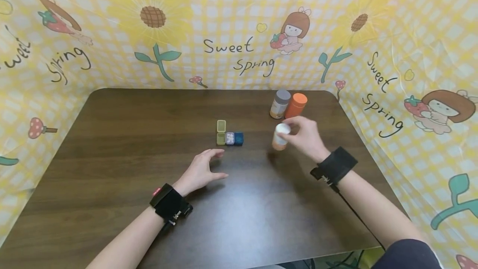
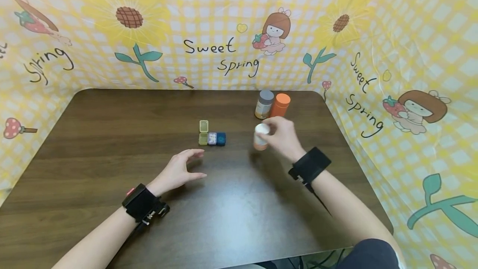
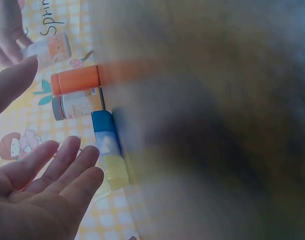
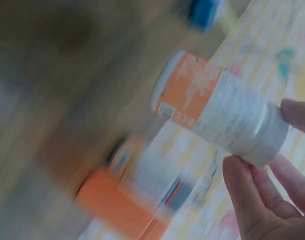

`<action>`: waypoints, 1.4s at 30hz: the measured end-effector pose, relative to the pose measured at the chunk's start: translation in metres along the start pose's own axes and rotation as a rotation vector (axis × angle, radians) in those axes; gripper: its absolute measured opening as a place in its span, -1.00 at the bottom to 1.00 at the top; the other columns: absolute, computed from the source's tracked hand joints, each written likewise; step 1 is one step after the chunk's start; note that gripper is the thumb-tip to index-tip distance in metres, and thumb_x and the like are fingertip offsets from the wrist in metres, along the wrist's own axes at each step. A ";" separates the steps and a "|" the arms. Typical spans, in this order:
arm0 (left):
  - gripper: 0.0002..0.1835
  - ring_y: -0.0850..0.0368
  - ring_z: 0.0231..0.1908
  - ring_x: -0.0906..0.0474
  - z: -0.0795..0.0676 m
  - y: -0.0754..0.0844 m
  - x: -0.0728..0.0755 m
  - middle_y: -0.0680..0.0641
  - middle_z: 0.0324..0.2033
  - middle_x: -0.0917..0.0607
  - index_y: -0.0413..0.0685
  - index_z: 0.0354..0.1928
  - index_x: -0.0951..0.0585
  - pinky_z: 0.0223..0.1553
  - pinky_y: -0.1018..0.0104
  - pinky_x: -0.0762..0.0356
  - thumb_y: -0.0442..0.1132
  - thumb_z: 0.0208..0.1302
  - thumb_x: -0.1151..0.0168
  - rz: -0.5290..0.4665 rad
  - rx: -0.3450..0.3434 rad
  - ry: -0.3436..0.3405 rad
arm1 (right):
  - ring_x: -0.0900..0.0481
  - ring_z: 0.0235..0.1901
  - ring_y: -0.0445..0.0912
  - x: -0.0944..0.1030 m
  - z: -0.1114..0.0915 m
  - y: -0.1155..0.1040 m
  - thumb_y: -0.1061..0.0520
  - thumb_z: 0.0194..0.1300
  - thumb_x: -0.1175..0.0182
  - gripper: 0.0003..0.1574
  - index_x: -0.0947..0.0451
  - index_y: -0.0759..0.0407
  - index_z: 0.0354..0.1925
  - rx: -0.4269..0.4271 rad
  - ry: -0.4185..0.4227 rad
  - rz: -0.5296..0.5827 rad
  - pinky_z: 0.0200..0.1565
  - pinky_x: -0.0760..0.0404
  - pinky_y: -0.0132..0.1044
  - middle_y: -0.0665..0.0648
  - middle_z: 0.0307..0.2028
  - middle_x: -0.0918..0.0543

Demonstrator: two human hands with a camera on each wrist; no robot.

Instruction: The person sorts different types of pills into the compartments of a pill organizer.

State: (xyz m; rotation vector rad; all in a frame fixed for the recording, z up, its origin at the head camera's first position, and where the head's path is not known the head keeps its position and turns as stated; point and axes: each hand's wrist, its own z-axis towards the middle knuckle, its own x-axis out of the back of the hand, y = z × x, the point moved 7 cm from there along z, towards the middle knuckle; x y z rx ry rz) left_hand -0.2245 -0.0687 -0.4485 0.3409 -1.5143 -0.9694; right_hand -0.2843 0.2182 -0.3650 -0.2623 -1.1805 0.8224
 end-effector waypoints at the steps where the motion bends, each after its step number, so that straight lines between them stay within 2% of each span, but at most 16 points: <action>1: -0.25 -0.19 0.19 -0.57 0.001 0.000 0.000 -0.27 0.16 -0.66 -0.32 0.28 -0.49 0.25 -0.11 -0.46 -0.21 0.03 -0.57 0.000 0.002 -0.001 | -0.76 -0.31 0.06 -0.010 -0.002 -0.008 0.20 0.06 -0.53 -0.57 -0.68 0.34 -0.10 0.023 -0.033 0.031 -0.23 -0.73 -0.12 0.29 -0.18 -0.76; 5: -0.25 -0.19 0.20 -0.56 0.004 0.001 -0.001 -0.26 0.16 -0.65 -0.31 0.28 -0.50 0.27 -0.11 -0.44 -0.21 0.03 -0.57 -0.004 0.007 0.004 | -0.74 -0.27 -0.03 -0.047 -0.010 -0.037 0.19 0.07 -0.54 -0.57 -0.68 0.28 -0.08 0.099 -0.155 0.134 -0.23 -0.74 -0.22 0.20 -0.20 -0.75; 9: -0.26 -0.21 0.18 -0.57 0.009 0.002 -0.002 -0.29 0.16 -0.65 -0.33 0.26 -0.51 0.24 -0.10 -0.48 -0.24 0.03 -0.57 -0.015 0.006 0.001 | -0.73 -0.20 -0.01 -0.074 -0.014 -0.062 0.21 0.07 -0.53 -0.57 -0.67 0.30 -0.07 0.179 -0.234 0.208 -0.18 -0.75 -0.19 0.20 -0.19 -0.74; 12: -0.29 -0.22 0.17 -0.59 0.012 0.002 -0.004 -0.31 0.15 -0.65 -0.34 0.24 -0.52 0.22 -0.10 -0.51 -0.25 0.03 -0.57 -0.033 0.000 -0.010 | -0.72 -0.15 0.03 -0.091 -0.016 -0.076 0.24 0.08 -0.52 -0.56 -0.66 0.33 -0.06 0.205 -0.281 0.267 -0.16 -0.76 -0.13 0.23 -0.17 -0.72; 16: -0.33 -0.19 0.16 -0.61 0.015 0.001 -0.007 -0.26 0.13 -0.68 -0.27 0.20 -0.56 0.20 -0.07 -0.55 -0.23 0.02 -0.58 -0.071 -0.008 -0.020 | -0.70 -0.10 0.03 -0.106 -0.020 -0.085 0.27 0.07 -0.51 -0.56 -0.66 0.34 -0.05 0.202 -0.330 0.310 -0.14 -0.76 -0.17 0.24 -0.14 -0.71; 19: -0.36 -0.13 0.13 -0.63 0.016 0.000 -0.009 -0.19 0.09 -0.71 -0.20 0.17 -0.60 0.19 -0.04 -0.56 -0.18 0.02 -0.59 -0.083 -0.007 -0.014 | -0.69 -0.10 0.02 -0.113 -0.022 -0.087 0.29 0.05 -0.52 -0.56 -0.66 0.34 -0.06 0.198 -0.341 0.313 -0.13 -0.75 -0.21 0.25 -0.13 -0.71; 24: -0.37 -0.06 0.11 -0.63 0.018 -0.001 -0.009 -0.15 0.07 -0.72 -0.16 0.18 -0.60 0.18 -0.02 -0.55 -0.12 0.05 -0.57 -0.090 0.009 -0.029 | -0.68 -0.09 0.04 -0.120 -0.024 -0.090 0.29 0.06 -0.51 -0.55 -0.65 0.34 -0.05 0.202 -0.351 0.331 -0.14 -0.76 -0.15 0.26 -0.11 -0.70; 29: -0.35 -0.04 0.09 -0.62 0.018 0.001 -0.011 -0.17 0.09 -0.72 -0.18 0.23 -0.58 0.14 0.00 -0.56 -0.16 0.08 -0.54 -0.102 0.012 -0.059 | -0.67 -0.06 0.04 -0.123 -0.025 -0.091 0.26 0.08 -0.51 -0.51 -0.65 0.33 0.00 0.190 -0.365 0.332 -0.14 -0.75 -0.10 0.26 -0.08 -0.70; 32: -0.35 -0.03 0.05 -0.63 0.019 0.003 -0.011 -0.17 0.06 -0.72 -0.19 0.22 -0.58 0.11 0.02 -0.58 -0.19 0.06 -0.55 -0.097 0.002 -0.057 | -0.67 -0.02 0.05 -0.124 -0.025 -0.091 0.22 0.09 -0.52 -0.42 -0.61 0.34 0.08 0.188 -0.372 0.285 -0.08 -0.74 -0.10 0.27 -0.01 -0.70; 36: -0.44 0.00 -0.04 -0.63 0.020 0.004 -0.012 -0.13 -0.05 -0.75 -0.19 0.10 -0.62 0.05 0.08 -0.57 -0.19 0.03 -0.57 -0.062 -0.015 -0.047 | -0.65 0.09 0.07 -0.125 -0.027 -0.089 0.14 0.08 -0.54 -0.25 -0.53 0.36 0.20 0.172 -0.367 0.219 0.05 -0.70 -0.08 0.28 0.12 -0.67; 42: -0.55 0.07 -0.19 -0.57 0.021 0.003 -0.013 -0.08 -0.20 -0.76 -0.15 -0.07 -0.66 -0.08 0.19 -0.50 -0.16 -0.01 -0.57 -0.005 -0.033 -0.024 | -0.63 0.17 0.08 -0.130 -0.031 -0.084 0.12 0.02 -0.58 -0.13 -0.50 0.41 0.24 0.111 -0.324 0.268 0.11 -0.66 -0.21 0.30 0.16 -0.65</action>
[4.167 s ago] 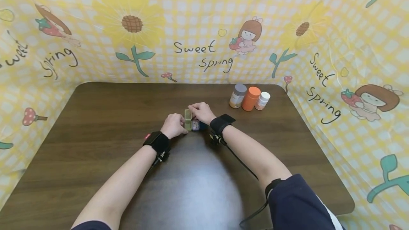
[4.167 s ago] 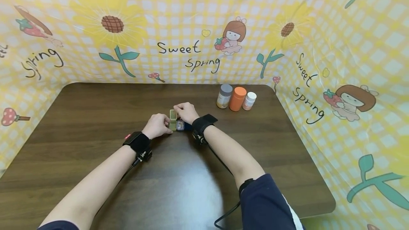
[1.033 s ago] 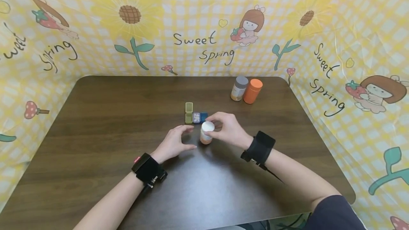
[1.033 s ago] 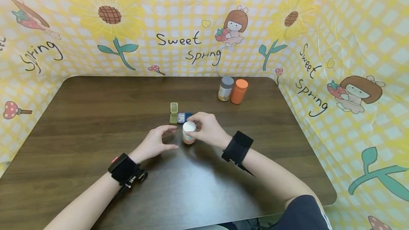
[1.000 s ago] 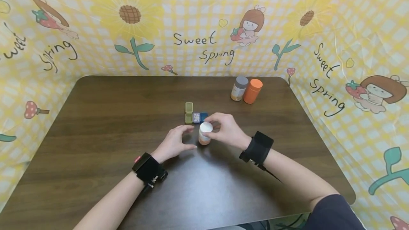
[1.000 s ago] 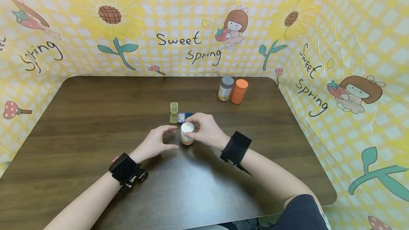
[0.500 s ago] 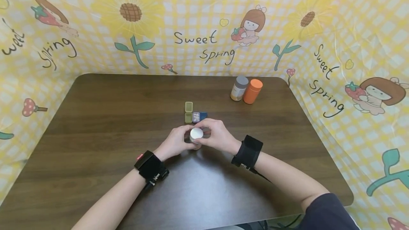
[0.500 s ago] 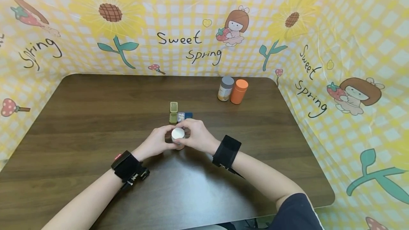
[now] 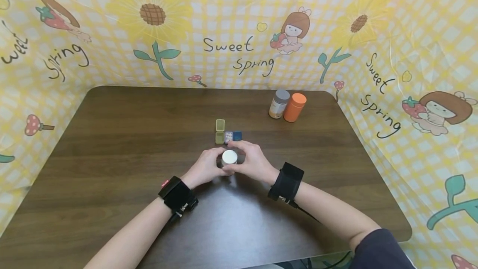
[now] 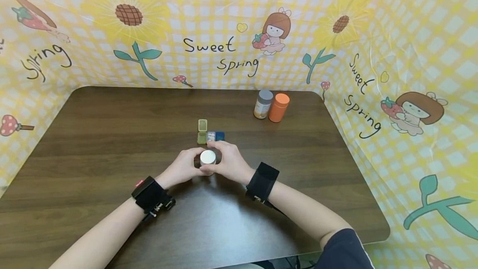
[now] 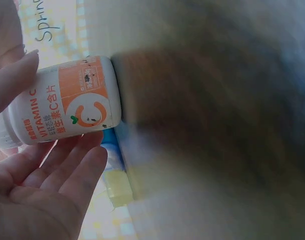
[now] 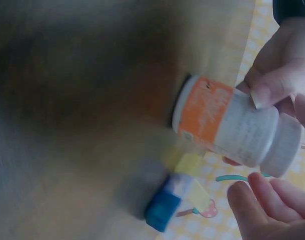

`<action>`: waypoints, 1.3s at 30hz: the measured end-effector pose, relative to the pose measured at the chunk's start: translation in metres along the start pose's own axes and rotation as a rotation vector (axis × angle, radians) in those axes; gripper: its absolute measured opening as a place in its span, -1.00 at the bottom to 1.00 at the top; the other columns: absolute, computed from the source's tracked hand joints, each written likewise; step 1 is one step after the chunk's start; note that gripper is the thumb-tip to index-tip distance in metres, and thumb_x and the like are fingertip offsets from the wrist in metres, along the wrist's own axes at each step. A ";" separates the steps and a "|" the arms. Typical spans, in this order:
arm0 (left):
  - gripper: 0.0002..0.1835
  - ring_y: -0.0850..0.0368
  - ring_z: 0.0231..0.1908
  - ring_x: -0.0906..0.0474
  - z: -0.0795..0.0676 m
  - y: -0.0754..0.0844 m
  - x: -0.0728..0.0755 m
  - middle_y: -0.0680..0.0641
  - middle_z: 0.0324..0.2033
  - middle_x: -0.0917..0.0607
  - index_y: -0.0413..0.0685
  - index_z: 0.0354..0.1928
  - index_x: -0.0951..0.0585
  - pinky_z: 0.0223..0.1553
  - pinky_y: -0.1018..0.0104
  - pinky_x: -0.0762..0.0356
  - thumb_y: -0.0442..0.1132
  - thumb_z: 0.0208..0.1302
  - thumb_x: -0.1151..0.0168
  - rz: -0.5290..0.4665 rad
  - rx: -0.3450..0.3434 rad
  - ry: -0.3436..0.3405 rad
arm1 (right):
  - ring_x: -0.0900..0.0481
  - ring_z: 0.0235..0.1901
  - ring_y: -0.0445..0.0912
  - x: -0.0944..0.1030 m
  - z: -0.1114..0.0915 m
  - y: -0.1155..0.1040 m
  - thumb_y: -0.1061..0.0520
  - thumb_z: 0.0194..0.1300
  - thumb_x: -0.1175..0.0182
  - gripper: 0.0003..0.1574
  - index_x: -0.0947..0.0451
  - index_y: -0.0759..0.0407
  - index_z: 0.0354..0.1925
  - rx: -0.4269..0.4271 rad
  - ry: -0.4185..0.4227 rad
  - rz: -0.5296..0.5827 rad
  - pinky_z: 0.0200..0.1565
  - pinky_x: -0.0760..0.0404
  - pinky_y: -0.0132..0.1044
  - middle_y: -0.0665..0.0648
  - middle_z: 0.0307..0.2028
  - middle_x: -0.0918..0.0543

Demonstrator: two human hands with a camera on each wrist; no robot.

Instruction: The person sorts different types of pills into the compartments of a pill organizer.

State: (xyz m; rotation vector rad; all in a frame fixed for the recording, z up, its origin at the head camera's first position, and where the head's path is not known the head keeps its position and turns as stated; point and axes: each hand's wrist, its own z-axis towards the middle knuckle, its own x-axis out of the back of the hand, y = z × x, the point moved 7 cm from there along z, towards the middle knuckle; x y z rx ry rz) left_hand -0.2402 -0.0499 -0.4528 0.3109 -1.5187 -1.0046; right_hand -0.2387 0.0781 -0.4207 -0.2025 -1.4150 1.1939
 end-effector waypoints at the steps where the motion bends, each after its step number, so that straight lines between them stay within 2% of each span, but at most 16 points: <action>1: -0.56 0.08 -0.20 -0.57 0.000 0.000 0.000 -0.08 -0.21 -0.76 -0.15 -0.08 -0.67 -0.09 0.19 -0.50 -0.16 -0.01 -0.58 -0.001 0.005 0.001 | -0.63 0.17 0.08 -0.001 0.000 0.001 0.13 0.01 -0.58 -0.14 -0.51 0.41 0.23 -0.004 0.013 0.016 0.11 -0.66 -0.23 0.30 0.15 -0.65; 5: -0.58 0.09 -0.20 -0.57 0.001 -0.002 0.000 -0.06 -0.21 -0.77 -0.13 -0.10 -0.69 -0.08 0.18 -0.50 -0.16 -0.01 -0.59 -0.012 0.017 -0.001 | -0.67 0.09 0.07 -0.001 -0.001 0.003 0.15 -0.03 -0.60 -0.20 -0.57 0.39 0.16 -0.016 0.060 0.058 0.06 -0.68 -0.24 0.28 0.07 -0.69; 11: -0.67 0.17 -0.30 -0.50 0.002 -0.001 0.000 0.02 -0.31 -0.76 -0.07 -0.17 -0.73 -0.18 0.29 -0.44 -0.14 0.02 -0.58 -0.010 -0.011 -0.014 | -0.75 -0.02 0.05 0.002 -0.002 0.004 0.13 -0.05 -0.61 -0.32 -0.65 0.36 0.05 -0.007 0.089 0.056 -0.02 -0.72 -0.19 0.26 -0.03 -0.75; 16: -0.67 0.19 -0.31 -0.48 0.003 -0.001 -0.002 0.04 -0.29 -0.77 -0.06 -0.11 -0.74 -0.19 0.33 -0.44 -0.12 0.08 -0.55 -0.042 -0.014 -0.056 | -0.75 -0.03 0.07 0.003 -0.002 0.004 0.19 0.00 -0.58 -0.33 -0.63 0.44 0.06 0.033 0.052 0.073 -0.06 -0.72 -0.26 0.32 -0.02 -0.75; 20: -0.63 0.19 -0.25 -0.55 0.002 -0.001 -0.002 0.02 -0.23 -0.80 -0.08 -0.08 -0.73 -0.13 0.26 -0.52 -0.12 0.08 -0.55 -0.053 -0.011 -0.070 | -0.73 0.03 0.07 0.002 -0.002 0.005 0.22 0.06 -0.54 -0.34 -0.60 0.43 0.12 0.044 -0.012 0.090 -0.02 -0.70 -0.31 0.32 0.04 -0.73; 24: -0.63 0.17 -0.20 -0.62 0.003 -0.001 -0.001 0.01 -0.22 -0.80 -0.07 -0.12 -0.73 -0.06 0.17 -0.59 -0.14 0.01 -0.59 -0.049 0.001 -0.055 | -0.67 0.13 0.09 0.003 -0.003 0.008 0.18 0.08 -0.53 -0.26 -0.55 0.37 0.21 0.035 -0.044 0.081 0.08 -0.68 -0.16 0.30 0.14 -0.68; 29: -0.63 0.18 -0.23 -0.61 0.003 0.000 -0.001 0.03 -0.28 -0.80 -0.07 -0.17 -0.74 -0.09 0.22 -0.56 -0.16 -0.07 -0.63 -0.027 0.002 -0.030 | -0.62 0.15 0.18 0.011 -0.005 0.016 0.12 -0.03 -0.60 -0.13 -0.53 0.30 0.24 -0.003 0.014 0.046 0.13 -0.64 0.03 0.34 0.15 -0.65; 35: -0.60 0.18 -0.23 -0.61 0.002 0.000 -0.001 0.01 -0.28 -0.80 -0.09 -0.16 -0.74 -0.10 0.22 -0.55 -0.18 -0.09 -0.64 -0.029 0.006 -0.024 | -0.70 0.05 0.13 0.016 -0.007 0.021 0.14 -0.08 -0.62 -0.24 -0.60 0.25 0.12 -0.033 0.056 0.099 0.10 -0.67 -0.06 0.29 0.01 -0.74; 39: -0.58 0.16 -0.20 -0.64 0.002 -0.001 0.000 -0.01 -0.25 -0.81 -0.11 -0.15 -0.74 -0.08 0.19 -0.58 -0.18 -0.09 -0.65 -0.033 0.005 -0.019 | -0.76 -0.08 0.11 0.017 -0.008 0.021 0.18 -0.02 -0.58 -0.37 -0.65 0.32 0.04 -0.029 0.056 0.140 0.02 -0.71 -0.11 0.23 -0.15 -0.80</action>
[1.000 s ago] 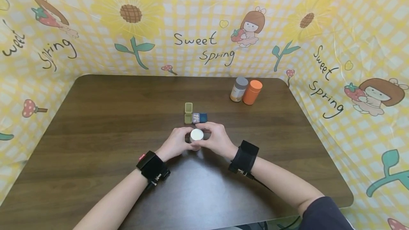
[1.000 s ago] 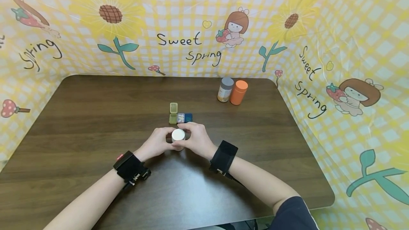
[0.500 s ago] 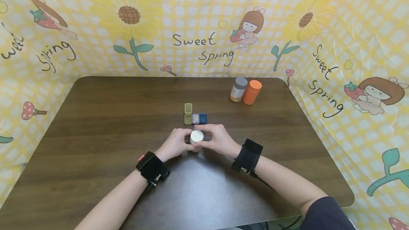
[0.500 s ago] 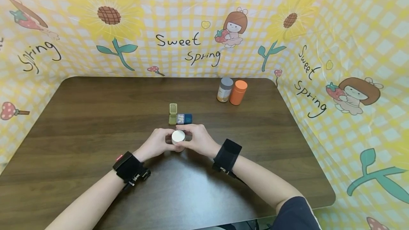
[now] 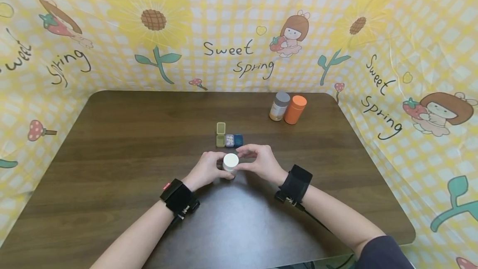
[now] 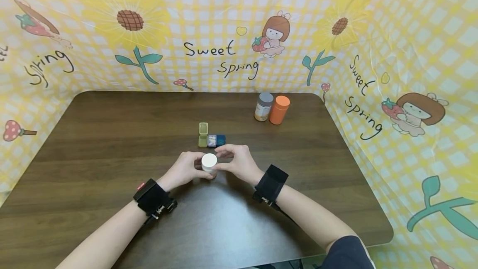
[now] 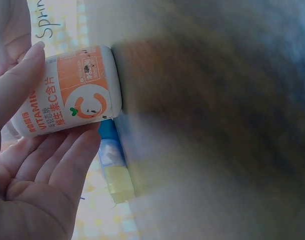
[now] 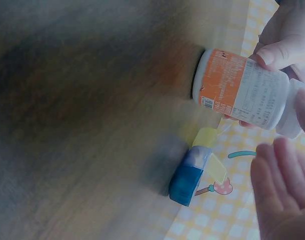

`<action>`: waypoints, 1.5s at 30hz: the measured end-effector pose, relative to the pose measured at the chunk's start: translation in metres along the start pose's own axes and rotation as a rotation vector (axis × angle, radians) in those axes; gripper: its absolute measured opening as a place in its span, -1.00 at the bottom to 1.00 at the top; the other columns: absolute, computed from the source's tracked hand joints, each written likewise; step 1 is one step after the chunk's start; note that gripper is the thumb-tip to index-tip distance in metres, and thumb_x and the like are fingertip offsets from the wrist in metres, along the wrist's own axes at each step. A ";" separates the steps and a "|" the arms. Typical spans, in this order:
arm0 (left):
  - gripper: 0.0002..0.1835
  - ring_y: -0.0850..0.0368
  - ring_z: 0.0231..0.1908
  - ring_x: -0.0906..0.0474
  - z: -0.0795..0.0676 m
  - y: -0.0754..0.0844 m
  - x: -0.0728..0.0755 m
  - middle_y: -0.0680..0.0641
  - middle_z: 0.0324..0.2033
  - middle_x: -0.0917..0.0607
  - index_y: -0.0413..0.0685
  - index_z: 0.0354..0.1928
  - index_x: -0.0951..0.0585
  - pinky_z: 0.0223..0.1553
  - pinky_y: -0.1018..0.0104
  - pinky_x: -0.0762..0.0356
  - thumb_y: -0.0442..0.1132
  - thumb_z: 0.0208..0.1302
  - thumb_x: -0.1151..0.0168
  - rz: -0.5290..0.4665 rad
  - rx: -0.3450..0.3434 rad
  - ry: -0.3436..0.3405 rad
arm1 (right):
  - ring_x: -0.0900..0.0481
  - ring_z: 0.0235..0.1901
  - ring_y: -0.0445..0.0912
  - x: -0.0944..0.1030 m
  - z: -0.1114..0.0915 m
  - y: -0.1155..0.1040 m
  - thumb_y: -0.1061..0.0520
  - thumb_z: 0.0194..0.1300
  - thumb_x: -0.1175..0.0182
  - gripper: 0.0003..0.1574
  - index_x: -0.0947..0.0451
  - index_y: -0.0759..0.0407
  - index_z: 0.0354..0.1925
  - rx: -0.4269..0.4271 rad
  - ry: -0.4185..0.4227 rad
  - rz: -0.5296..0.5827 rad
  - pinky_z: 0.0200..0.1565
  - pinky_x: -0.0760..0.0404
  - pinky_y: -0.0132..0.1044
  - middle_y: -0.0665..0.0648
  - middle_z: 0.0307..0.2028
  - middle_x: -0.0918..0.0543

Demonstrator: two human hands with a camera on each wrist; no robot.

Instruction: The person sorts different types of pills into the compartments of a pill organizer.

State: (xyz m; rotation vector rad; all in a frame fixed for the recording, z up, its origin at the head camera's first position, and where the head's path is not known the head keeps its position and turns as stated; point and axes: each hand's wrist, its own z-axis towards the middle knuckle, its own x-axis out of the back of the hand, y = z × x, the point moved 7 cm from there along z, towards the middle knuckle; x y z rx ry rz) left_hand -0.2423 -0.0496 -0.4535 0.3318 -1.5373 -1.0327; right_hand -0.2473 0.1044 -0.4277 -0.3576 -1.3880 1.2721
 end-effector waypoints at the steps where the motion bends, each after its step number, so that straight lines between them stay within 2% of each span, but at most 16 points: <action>1: -0.58 0.16 -0.20 -0.65 0.000 0.000 0.000 -0.02 -0.24 -0.81 -0.12 -0.14 -0.74 -0.08 0.18 -0.59 -0.17 -0.09 -0.65 0.000 -0.002 0.001 | -0.77 -0.09 0.10 0.000 -0.001 0.000 0.19 -0.01 -0.57 -0.39 -0.65 0.34 0.03 0.002 -0.005 0.006 0.01 -0.71 -0.13 0.23 -0.15 -0.80; 5: -0.56 0.13 -0.16 -0.67 0.000 0.000 0.000 -0.03 -0.22 -0.82 -0.12 -0.12 -0.74 -0.04 0.13 -0.61 -0.18 -0.09 -0.65 0.002 -0.001 0.004 | -0.76 -0.03 0.05 -0.001 -0.001 0.000 0.21 0.04 -0.54 -0.39 -0.65 0.36 0.08 0.001 -0.049 0.013 0.04 -0.70 -0.20 0.25 -0.03 -0.78; 10: -0.56 0.11 -0.15 -0.68 -0.001 0.001 0.001 -0.03 -0.21 -0.82 -0.11 -0.12 -0.74 -0.02 0.13 -0.60 -0.17 -0.09 -0.65 0.021 -0.008 0.015 | -0.68 0.14 0.06 -0.010 0.000 -0.001 0.20 0.00 -0.57 -0.23 -0.58 0.33 0.20 0.010 -0.121 0.040 0.16 -0.64 -0.12 0.26 0.16 -0.68; 17: -0.62 0.12 -0.27 -0.66 -0.001 0.003 0.003 -0.08 -0.28 -0.82 -0.16 -0.21 -0.73 -0.17 0.23 -0.56 -0.26 -0.13 -0.64 0.064 -0.029 0.053 | -0.56 0.29 0.01 -0.025 0.005 -0.008 0.14 -0.07 -0.62 -0.01 -0.47 0.29 0.32 0.071 -0.166 0.028 0.26 -0.56 -0.10 0.28 0.28 -0.58; 21: -0.68 0.14 -0.34 -0.61 0.000 0.003 0.004 -0.10 -0.34 -0.81 -0.19 -0.30 -0.71 -0.25 0.28 -0.52 -0.29 -0.13 -0.62 0.098 -0.040 0.068 | -0.58 0.26 -0.02 -0.029 0.011 -0.010 0.13 -0.06 -0.62 -0.02 -0.48 0.24 0.33 0.080 -0.168 0.031 0.22 -0.58 -0.19 0.26 0.27 -0.60; 26: -0.69 0.19 -0.39 -0.54 -0.001 0.002 0.005 -0.07 -0.37 -0.80 -0.16 -0.31 -0.72 -0.29 0.33 -0.46 -0.24 -0.11 -0.63 0.085 -0.024 0.071 | -0.60 0.21 0.02 -0.034 0.017 -0.009 0.21 0.06 -0.54 -0.13 -0.47 0.27 0.33 0.077 -0.194 0.070 0.11 -0.57 -0.37 0.28 0.25 -0.61; 29: -0.70 0.22 -0.41 -0.51 -0.002 0.003 0.004 -0.04 -0.39 -0.80 -0.14 -0.31 -0.73 -0.29 0.34 -0.44 -0.22 -0.09 -0.63 0.076 -0.024 0.063 | -0.56 0.26 0.08 -0.032 0.018 -0.009 0.25 0.08 -0.51 -0.14 -0.45 0.33 0.33 0.080 -0.189 0.062 0.18 -0.59 -0.28 0.33 0.27 -0.58; 33: -0.71 0.25 -0.40 -0.52 -0.001 0.003 0.002 -0.01 -0.39 -0.80 -0.12 -0.29 -0.75 -0.28 0.35 -0.45 -0.21 -0.07 -0.62 0.066 -0.030 0.049 | -0.48 0.34 0.11 -0.025 0.016 -0.005 0.25 0.00 -0.56 -0.07 -0.44 0.36 0.33 0.053 -0.147 0.048 0.29 -0.53 -0.03 0.32 0.30 -0.55; 37: -0.70 0.23 -0.37 -0.54 0.000 0.003 0.002 0.02 -0.38 -0.80 -0.08 -0.27 -0.76 -0.25 0.33 -0.47 -0.19 -0.08 -0.63 0.042 -0.010 0.040 | -0.52 0.29 0.15 -0.015 0.014 -0.002 0.22 -0.07 -0.61 -0.05 -0.48 0.33 0.29 0.036 -0.112 0.051 0.25 -0.55 0.06 0.32 0.25 -0.58; 45: -0.63 0.21 -0.35 -0.51 -0.001 0.002 0.002 0.04 -0.35 -0.79 -0.06 -0.25 -0.76 -0.22 0.31 -0.41 -0.16 -0.14 -0.67 0.040 0.019 0.024 | -0.69 -0.02 0.11 0.001 0.011 0.005 0.19 -0.16 -0.65 -0.19 -0.61 0.25 0.13 0.003 -0.048 -0.015 0.04 -0.69 -0.06 0.26 -0.10 -0.75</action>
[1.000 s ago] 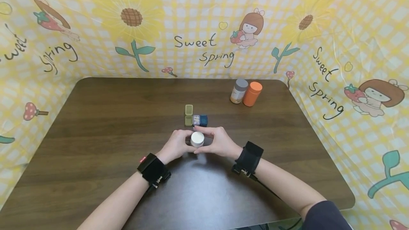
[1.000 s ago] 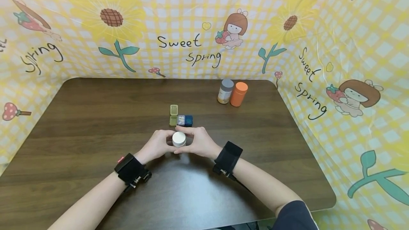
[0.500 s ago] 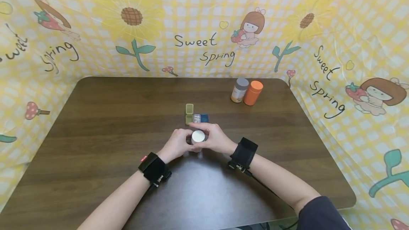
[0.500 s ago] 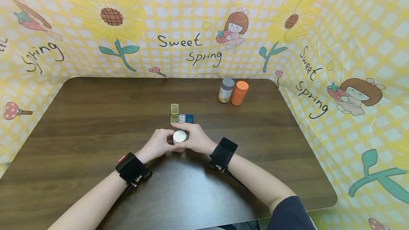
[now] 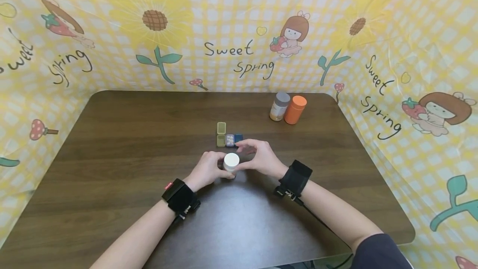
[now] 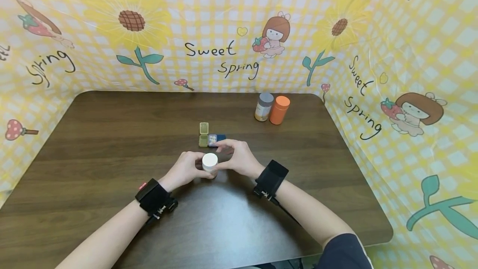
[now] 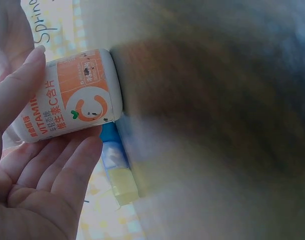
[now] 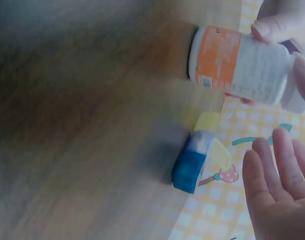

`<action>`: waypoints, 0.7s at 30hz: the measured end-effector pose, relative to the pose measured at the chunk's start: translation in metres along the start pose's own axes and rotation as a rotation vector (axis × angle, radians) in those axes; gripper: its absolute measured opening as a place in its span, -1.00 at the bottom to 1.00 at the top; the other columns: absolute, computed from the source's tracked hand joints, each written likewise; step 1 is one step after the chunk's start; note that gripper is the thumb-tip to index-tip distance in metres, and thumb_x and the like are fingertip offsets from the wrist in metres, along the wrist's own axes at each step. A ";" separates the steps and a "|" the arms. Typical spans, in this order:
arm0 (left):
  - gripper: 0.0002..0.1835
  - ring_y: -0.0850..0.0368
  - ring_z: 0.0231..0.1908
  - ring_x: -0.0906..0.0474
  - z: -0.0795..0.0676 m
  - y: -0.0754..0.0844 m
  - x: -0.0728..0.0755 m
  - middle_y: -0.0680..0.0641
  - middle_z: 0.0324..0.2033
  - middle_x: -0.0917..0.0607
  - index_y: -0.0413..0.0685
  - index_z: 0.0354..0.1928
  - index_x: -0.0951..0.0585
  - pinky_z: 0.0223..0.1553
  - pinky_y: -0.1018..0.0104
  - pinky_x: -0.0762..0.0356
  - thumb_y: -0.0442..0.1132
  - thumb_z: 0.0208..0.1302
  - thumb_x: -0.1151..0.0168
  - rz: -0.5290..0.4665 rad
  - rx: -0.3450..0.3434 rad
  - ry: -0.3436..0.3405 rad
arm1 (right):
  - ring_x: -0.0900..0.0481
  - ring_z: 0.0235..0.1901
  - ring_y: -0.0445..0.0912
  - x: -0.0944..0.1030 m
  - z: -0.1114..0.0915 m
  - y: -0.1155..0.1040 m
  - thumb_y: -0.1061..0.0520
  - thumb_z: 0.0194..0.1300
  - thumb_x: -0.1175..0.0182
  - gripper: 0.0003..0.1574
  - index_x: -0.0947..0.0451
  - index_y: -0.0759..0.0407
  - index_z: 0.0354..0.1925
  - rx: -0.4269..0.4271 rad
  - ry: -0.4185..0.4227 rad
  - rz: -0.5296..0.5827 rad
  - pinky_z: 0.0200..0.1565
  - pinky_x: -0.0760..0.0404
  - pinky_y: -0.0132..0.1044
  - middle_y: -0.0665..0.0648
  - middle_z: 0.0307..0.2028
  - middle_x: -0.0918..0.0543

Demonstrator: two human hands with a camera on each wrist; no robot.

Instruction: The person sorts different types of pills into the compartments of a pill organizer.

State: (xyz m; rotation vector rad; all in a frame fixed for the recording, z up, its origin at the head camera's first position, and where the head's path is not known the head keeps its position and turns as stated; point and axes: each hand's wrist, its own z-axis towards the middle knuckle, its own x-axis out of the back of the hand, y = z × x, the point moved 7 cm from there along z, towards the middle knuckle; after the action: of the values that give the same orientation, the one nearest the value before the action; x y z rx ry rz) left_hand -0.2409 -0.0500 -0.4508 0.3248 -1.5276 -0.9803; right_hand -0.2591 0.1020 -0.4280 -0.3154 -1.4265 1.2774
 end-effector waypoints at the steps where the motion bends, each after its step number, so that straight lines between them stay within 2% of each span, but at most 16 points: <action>1: -0.63 0.21 -0.35 -0.50 0.000 0.000 0.000 0.04 -0.36 -0.79 -0.07 -0.24 -0.76 -0.23 0.31 -0.41 -0.16 -0.14 -0.67 0.004 -0.001 -0.001 | -0.70 -0.05 0.10 0.001 0.000 0.000 0.20 -0.14 -0.65 -0.22 -0.62 0.25 0.11 -0.005 -0.004 0.002 0.03 -0.69 -0.07 0.23 -0.13 -0.77; 5: -0.63 0.22 -0.33 -0.52 -0.001 0.000 -0.001 0.04 -0.34 -0.80 -0.07 -0.23 -0.76 -0.22 0.30 -0.43 -0.16 -0.13 -0.66 0.005 -0.004 -0.003 | -0.71 -0.04 0.12 -0.001 -0.001 0.000 0.21 -0.05 -0.60 -0.38 -0.68 0.25 0.04 -0.026 -0.048 0.005 0.06 -0.67 -0.07 0.16 -0.12 -0.79; 8: -0.63 0.21 -0.30 -0.55 -0.001 0.000 -0.001 0.03 -0.31 -0.81 -0.06 -0.21 -0.77 -0.17 0.28 -0.46 -0.17 -0.11 -0.66 -0.011 0.003 -0.009 | -0.71 0.02 0.09 -0.003 -0.002 -0.002 0.23 0.01 -0.56 -0.41 -0.68 0.27 0.05 -0.023 -0.085 0.008 0.11 -0.65 -0.03 0.16 -0.04 -0.79; 13: -0.63 0.21 -0.28 -0.57 -0.001 0.001 0.000 0.03 -0.30 -0.81 -0.06 -0.21 -0.76 -0.16 0.26 -0.48 -0.18 -0.12 -0.66 -0.014 -0.005 -0.001 | -0.64 0.20 0.03 -0.011 -0.004 -0.007 0.25 0.01 -0.56 -0.24 -0.58 0.28 0.21 0.028 -0.154 0.021 0.24 -0.57 0.01 0.18 0.12 -0.72; 17: -0.64 0.19 -0.29 -0.60 -0.002 0.003 0.001 -0.01 -0.30 -0.82 -0.10 -0.23 -0.75 -0.18 0.28 -0.51 -0.20 -0.13 -0.65 0.004 -0.032 0.019 | -0.55 0.29 -0.02 -0.019 -0.003 -0.009 0.21 -0.03 -0.59 -0.09 -0.50 0.23 0.31 0.051 -0.190 0.042 0.31 -0.50 -0.13 0.16 0.23 -0.64; 21: -0.65 0.16 -0.30 -0.62 -0.002 0.004 0.002 -0.04 -0.31 -0.82 -0.13 -0.24 -0.75 -0.20 0.28 -0.51 -0.22 -0.13 -0.64 0.029 -0.050 0.033 | -0.55 0.30 -0.03 -0.026 0.000 -0.011 0.22 -0.05 -0.59 -0.06 -0.49 0.21 0.33 0.040 -0.180 0.088 0.31 -0.48 -0.23 0.16 0.27 -0.62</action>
State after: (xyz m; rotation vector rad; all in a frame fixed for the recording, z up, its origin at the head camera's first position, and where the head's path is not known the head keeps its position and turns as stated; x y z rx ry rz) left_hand -0.2378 -0.0498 -0.4471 0.2815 -1.4721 -0.9840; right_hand -0.2459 0.0779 -0.4336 -0.2434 -1.5499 1.4340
